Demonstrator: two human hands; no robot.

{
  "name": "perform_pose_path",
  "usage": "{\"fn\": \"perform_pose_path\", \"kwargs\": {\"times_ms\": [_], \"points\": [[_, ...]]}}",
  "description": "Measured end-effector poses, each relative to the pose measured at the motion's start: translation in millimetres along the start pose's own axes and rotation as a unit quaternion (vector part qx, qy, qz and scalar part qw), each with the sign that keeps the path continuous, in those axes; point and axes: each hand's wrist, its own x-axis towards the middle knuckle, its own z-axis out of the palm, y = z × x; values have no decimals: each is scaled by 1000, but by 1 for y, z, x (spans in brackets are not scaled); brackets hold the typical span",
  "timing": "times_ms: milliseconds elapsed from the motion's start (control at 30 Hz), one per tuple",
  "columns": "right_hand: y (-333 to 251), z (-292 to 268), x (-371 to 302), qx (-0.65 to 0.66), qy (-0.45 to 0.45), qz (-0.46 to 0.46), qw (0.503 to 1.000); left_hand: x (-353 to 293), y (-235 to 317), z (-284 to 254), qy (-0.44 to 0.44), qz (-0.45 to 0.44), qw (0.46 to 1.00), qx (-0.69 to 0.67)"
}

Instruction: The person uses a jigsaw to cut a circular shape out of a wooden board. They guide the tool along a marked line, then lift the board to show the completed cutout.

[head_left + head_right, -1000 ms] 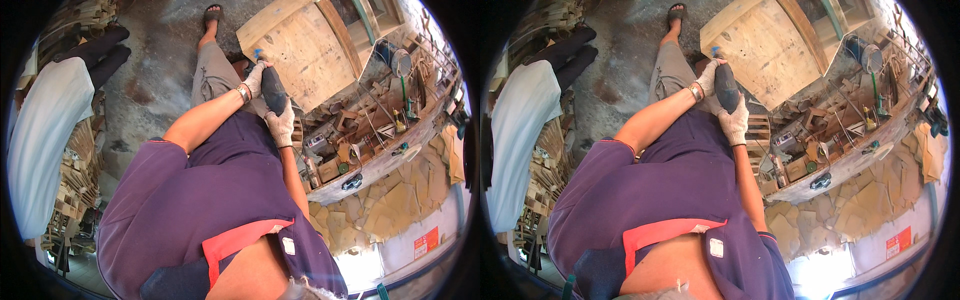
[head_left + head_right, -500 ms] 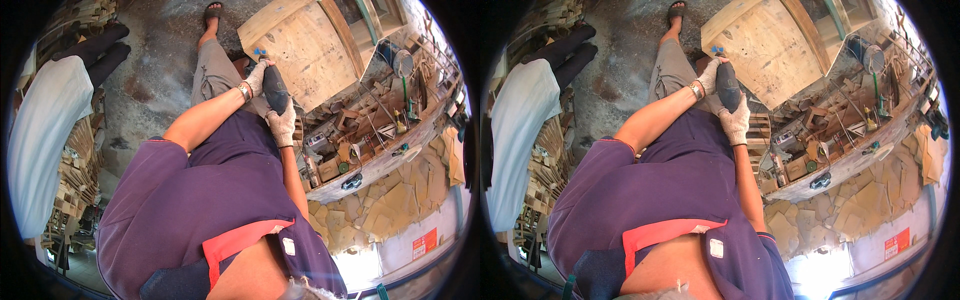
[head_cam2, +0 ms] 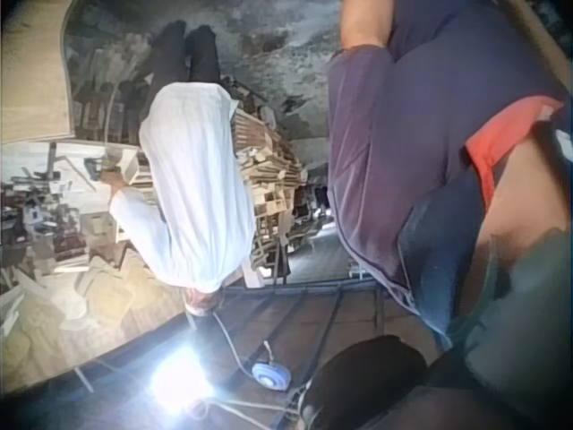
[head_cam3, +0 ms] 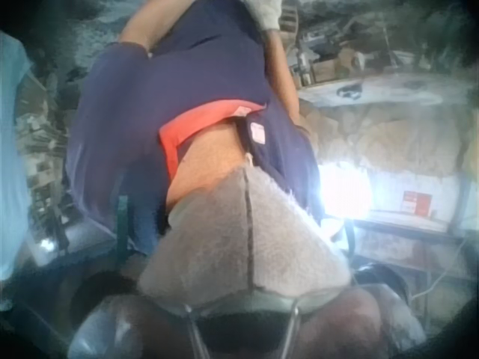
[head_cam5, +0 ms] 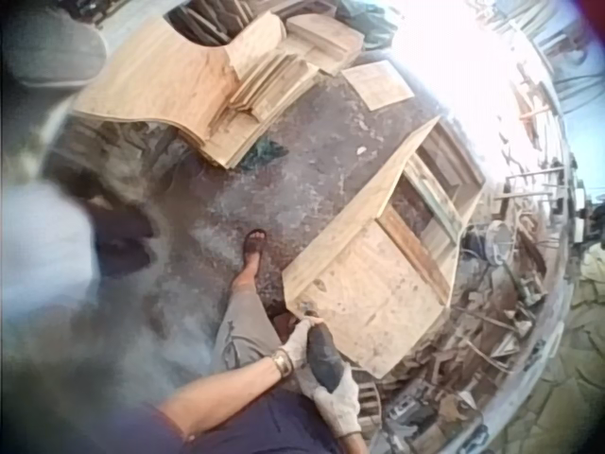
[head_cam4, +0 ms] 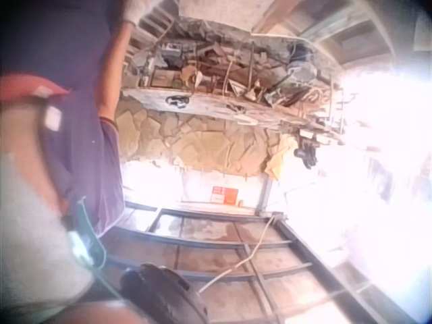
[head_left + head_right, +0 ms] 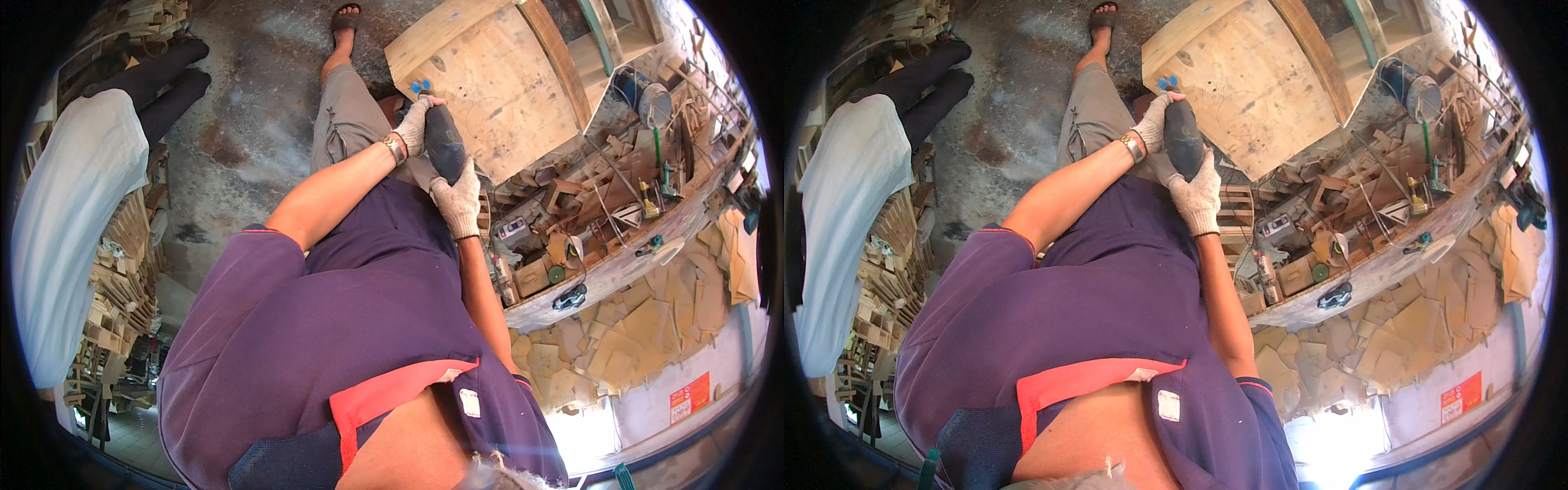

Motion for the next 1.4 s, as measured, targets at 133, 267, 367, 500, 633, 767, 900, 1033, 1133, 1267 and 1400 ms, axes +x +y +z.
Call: {"fn": "perform_pose_path", "kwargs": {"times_ms": [133,267,367,500,633,767,900,1033,1133,1267,1400], "points": [[-13,-3,1,-2,-6,26,1000,-3,3,4,13,-14,1000,-1],[-20,-2,2,-17,6,39,999,-7,10,10,25,-75,997,8],[-23,0,1,29,11,50,998,-7,14,12,14,-71,997,27],[-25,1,1,65,15,47,997,-4,12,11,40,-52,997,39],[-26,0,1,63,9,62,996,2,11,8,33,-48,998,35],[-30,-2,2,66,5,75,995,4,11,7,30,-32,998,50],[-37,-6,2,66,-13,93,993,2,11,7,59,-32,996,55],[-44,-7,2,44,-13,100,994,2,12,6,49,-27,997,45],[-46,-8,2,43,-13,98,994,3,13,6,41,-27,998,38],[-47,-8,3,68,-16,98,993,5,12,5,49,-23,998,38],[-48,-7,4,62,-14,98,993,8,12,2,33,-15,998,46]]}}
